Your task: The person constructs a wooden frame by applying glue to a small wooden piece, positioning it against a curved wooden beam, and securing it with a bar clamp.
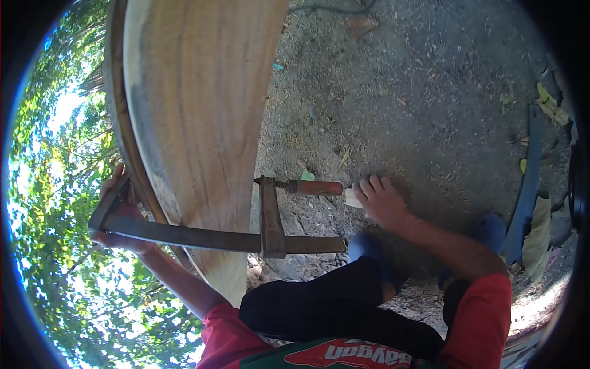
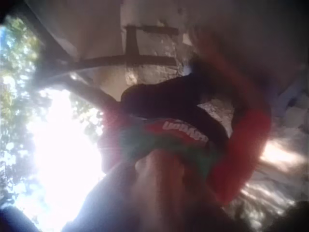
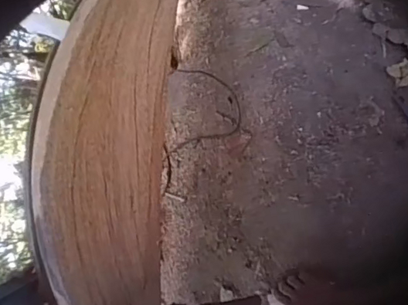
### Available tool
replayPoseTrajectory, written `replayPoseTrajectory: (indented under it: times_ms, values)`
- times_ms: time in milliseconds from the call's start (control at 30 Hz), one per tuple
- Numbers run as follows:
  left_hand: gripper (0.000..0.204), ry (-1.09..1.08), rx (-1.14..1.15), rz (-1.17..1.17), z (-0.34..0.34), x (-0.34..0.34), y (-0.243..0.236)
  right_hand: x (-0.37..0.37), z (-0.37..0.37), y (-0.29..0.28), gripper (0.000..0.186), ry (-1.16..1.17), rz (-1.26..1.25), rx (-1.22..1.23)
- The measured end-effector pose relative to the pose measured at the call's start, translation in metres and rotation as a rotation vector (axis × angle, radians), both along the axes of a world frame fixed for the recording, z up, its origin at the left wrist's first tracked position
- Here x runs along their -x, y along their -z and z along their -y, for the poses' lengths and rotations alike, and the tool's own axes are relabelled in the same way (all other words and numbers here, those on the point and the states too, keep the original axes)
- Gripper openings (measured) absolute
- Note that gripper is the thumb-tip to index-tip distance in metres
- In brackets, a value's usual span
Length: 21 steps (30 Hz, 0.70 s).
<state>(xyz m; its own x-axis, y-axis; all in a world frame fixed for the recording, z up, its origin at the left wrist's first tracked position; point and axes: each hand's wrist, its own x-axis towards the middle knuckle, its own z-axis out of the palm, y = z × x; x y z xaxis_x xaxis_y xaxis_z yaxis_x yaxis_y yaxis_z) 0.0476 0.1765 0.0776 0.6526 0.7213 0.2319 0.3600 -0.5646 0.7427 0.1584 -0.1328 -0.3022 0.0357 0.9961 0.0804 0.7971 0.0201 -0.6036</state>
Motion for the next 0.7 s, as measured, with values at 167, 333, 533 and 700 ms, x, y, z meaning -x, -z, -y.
replayPoseTrajectory:
  times_ms: [167, 333, 533, 700]
  values:
    - [0.1, 0.106, 0.083, -0.003, -0.018, 0.003, -0.003, -0.001, -0.002, 0.004, 0.056, 0.062, -0.091, 0.11]
    - [0.102, 0.03, 0.046, 0.005, -0.009, -0.002, -0.001, -0.113, -0.03, -0.072, 0.06, 0.432, -0.718, 0.043]
    - [0.104, -0.001, 0.036, 0.039, 0.005, -0.014, 0.001, -0.158, -0.082, -0.076, 0.061, 0.54, -1.596, -0.019]
    - [0.106, -0.035, 0.05, 0.074, -0.005, -0.001, 0.005, -0.096, -0.145, -0.078, 0.068, 0.565, -2.051, -0.047]
